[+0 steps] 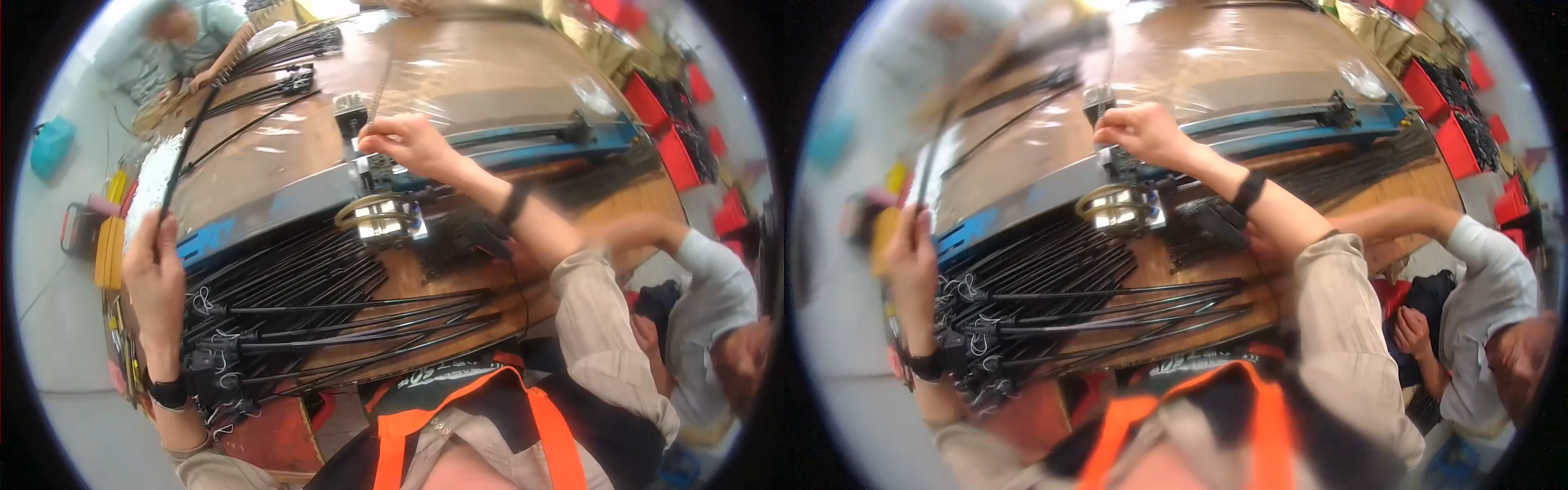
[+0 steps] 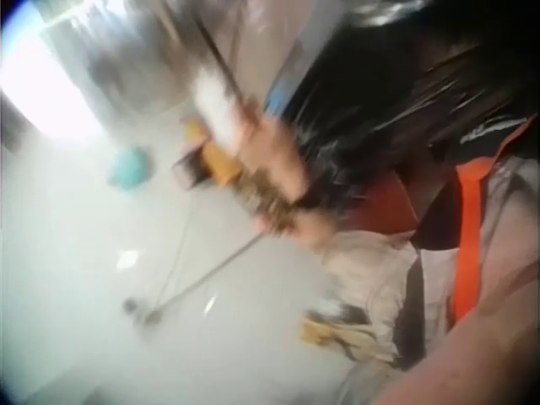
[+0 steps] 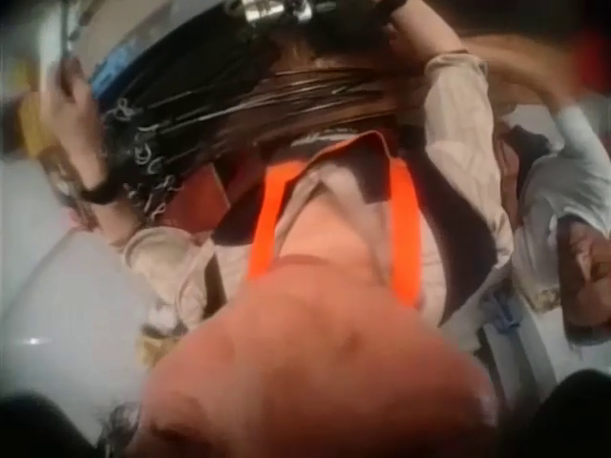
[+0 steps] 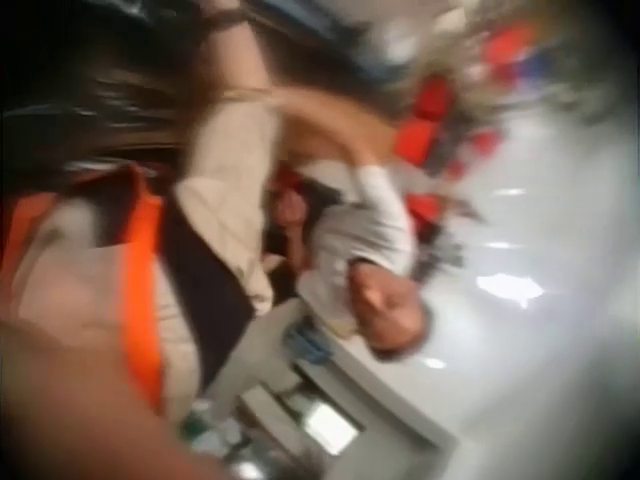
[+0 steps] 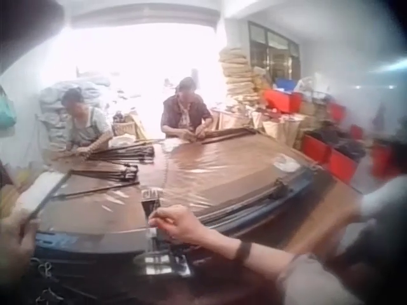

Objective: Position and process long metal rods using a manual sliding machine at a workbench.

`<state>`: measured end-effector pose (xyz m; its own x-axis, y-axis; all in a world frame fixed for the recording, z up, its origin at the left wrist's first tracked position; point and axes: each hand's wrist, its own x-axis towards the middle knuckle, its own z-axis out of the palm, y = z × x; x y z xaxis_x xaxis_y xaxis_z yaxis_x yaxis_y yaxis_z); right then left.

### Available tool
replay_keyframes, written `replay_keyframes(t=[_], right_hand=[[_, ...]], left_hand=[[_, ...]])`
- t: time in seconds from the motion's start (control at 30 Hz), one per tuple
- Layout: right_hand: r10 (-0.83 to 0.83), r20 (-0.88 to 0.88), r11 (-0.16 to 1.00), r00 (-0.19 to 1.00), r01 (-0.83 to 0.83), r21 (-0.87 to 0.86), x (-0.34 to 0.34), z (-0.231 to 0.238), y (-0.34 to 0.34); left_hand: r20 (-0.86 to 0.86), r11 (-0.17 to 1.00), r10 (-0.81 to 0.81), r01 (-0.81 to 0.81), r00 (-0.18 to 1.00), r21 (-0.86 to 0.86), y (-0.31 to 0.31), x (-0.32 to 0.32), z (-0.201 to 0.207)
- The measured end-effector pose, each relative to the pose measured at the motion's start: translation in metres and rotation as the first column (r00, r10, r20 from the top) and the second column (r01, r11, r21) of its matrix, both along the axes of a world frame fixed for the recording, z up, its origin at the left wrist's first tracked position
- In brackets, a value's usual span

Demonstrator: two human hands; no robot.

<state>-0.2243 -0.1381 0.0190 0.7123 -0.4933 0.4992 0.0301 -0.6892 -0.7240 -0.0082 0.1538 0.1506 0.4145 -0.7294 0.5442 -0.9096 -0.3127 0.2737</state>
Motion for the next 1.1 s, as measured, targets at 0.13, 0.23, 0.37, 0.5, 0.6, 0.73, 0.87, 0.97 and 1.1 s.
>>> replay_keyframes(t=[0.13,0.23,0.37,0.5,0.6,0.73,0.87,0.97,1.1], right_hand=[[0.049,0.034,0.947,0.998,-0.036,-0.319,0.041,-0.011,-0.010],[0.033,0.001,0.927,0.999,-0.030,-0.375,0.047,-0.015,-0.009],[0.070,-0.084,0.903,0.994,-0.099,-0.417,0.057,-0.015,-0.007],[0.052,-0.177,0.801,0.983,-0.147,-0.580,0.061,-0.008,0.000],[-0.076,-0.116,0.717,0.990,-0.027,-0.697,0.048,-0.012,-0.009],[-0.299,-0.160,0.660,0.941,0.082,-0.747,-0.035,-0.023,-0.051],[-0.476,-0.216,0.606,0.852,0.141,-0.783,-0.140,-0.010,-0.091],[-0.626,-0.330,0.518,0.706,0.060,-0.854,-0.188,0.010,-0.108],[-0.657,-0.408,0.593,0.634,0.100,-0.799,-0.241,0.001,-0.135]], left_hand=[[-0.082,0.993,0.099,-0.093,0.992,0.075,0.033,0.013,-0.011],[-0.123,0.990,0.119,-0.108,0.985,0.094,0.044,0.023,-0.025],[-0.165,0.996,0.055,-0.042,0.985,0.081,0.040,0.030,-0.042],[-0.181,0.999,-0.002,0.011,0.983,0.052,0.027,0.036,-0.050],[-0.177,0.999,-0.014,0.023,0.984,0.047,0.022,0.044,-0.052],[-0.133,0.993,-0.015,0.030,0.991,0.111,0.019,0.061,-0.061],[-0.034,0.965,-0.147,0.151,0.989,0.214,-0.009,0.060,-0.073],[-0.008,0.921,-0.282,0.273,0.960,0.278,-0.063,0.037,-0.097],[-0.026,0.855,-0.476,0.469,0.879,0.219,-0.132,0.011,-0.125]])
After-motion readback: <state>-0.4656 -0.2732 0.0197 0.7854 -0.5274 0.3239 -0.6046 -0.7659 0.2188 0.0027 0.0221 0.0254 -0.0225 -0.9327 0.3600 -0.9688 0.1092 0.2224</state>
